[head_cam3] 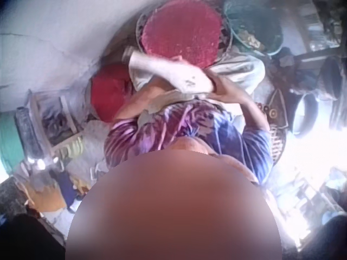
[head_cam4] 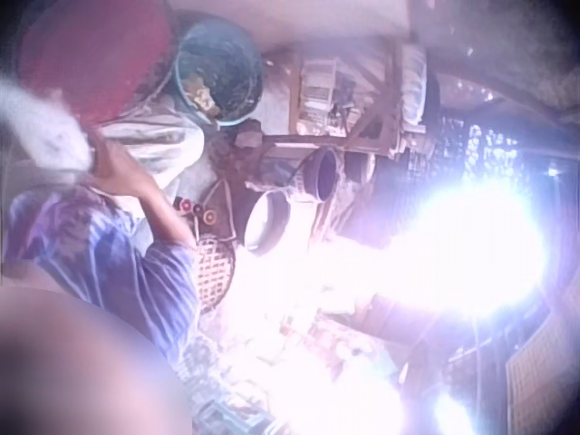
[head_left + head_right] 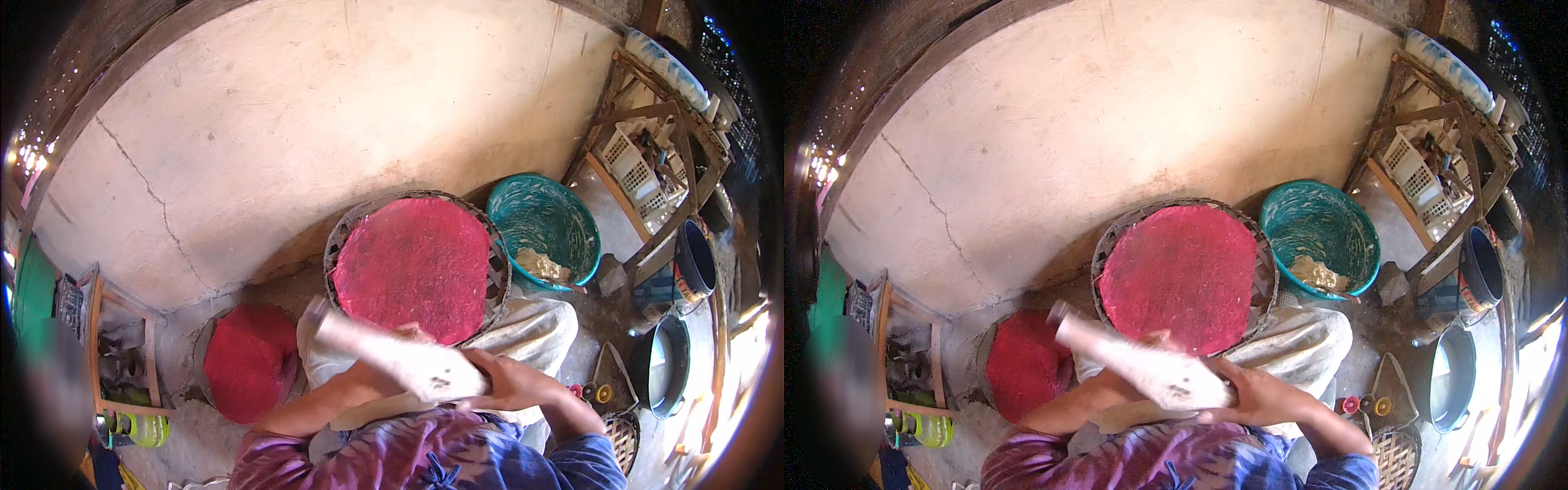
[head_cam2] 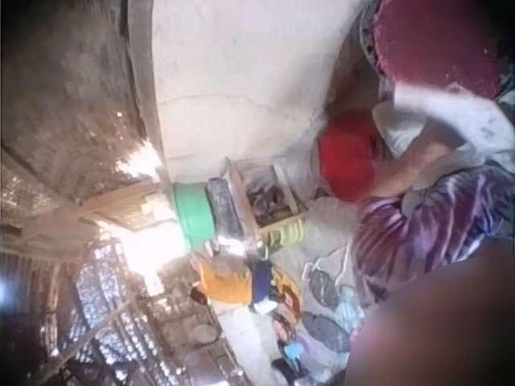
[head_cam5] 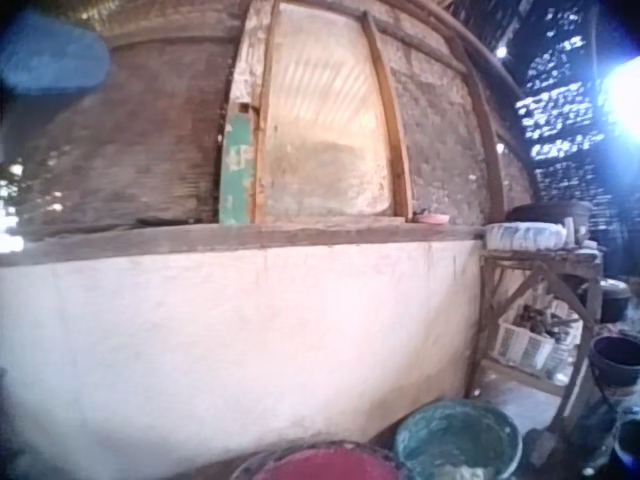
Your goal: The person sits on the floor and uses a handheld extruder to press dough into spiral noodles onto a pink mat. They repeatedly load dough, extrude spirals, and arrange them on the mat, then cover the mat with a woven tray and move it aside.
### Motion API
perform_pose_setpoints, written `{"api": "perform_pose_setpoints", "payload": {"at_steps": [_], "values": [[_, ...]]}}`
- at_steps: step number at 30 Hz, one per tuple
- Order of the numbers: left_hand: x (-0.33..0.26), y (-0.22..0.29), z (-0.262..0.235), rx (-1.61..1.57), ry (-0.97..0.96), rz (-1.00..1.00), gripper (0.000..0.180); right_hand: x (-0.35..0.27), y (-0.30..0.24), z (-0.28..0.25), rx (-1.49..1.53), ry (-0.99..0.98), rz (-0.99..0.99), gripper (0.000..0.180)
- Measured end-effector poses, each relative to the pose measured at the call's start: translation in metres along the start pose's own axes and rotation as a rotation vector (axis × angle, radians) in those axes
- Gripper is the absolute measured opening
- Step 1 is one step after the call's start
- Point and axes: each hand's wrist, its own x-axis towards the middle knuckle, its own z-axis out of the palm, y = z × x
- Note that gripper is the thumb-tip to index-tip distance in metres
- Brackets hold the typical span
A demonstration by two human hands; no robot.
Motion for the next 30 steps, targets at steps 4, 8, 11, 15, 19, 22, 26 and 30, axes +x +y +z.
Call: {"api": "perform_pose_setpoints", "payload": {"at_steps": [4, 8, 11, 15, 19, 22, 26, 30], "values": [[-0.024, 0.013, 0.024, -0.215, 0.174, 0.011, 0.035, 0.018, -0.011, 0.022, -0.439, 0.054, 0.006, 0.056], [-0.017, 0.001, 0.027, -0.331, -0.135, 0.001, 0.037, 0.046, 0.011, 0.015, -0.337, 0.144, -0.197, 0.049], [-0.001, 0.002, 0.014, -0.931, -0.199, 0.023, 0.039, 0.096, 0.027, -0.015, -0.213, -0.095, -0.142, 0.053], [0.039, 0.033, -0.031, 0.249, -0.162, 0.257, 0.025, 0.132, -0.013, -0.042, 0.084, 0.107, -0.565, 0.054], [0.044, 0.071, -0.053, -0.564, -0.154, -0.468, 0.015, 0.131, -0.086, -0.063, -0.372, 0.004, -1.048, 0.06], [0.067, 0.073, -0.071, -0.266, -0.287, -0.434, 0.013, 0.124, -0.114, -0.08, -0.354, 0.138, -0.996, 0.041], [0.101, 0.054, -0.083, 0.527, -0.205, -0.05, 0.021, 0.141, -0.101, -0.111, -0.107, 0.525, -0.548, 0.018], [0.076, 0.033, -0.101, 1.164, 0.134, 0.094, 0.024, 0.143, -0.06, -0.142, 0.213, 0.746, -0.373, 0.017]]}}
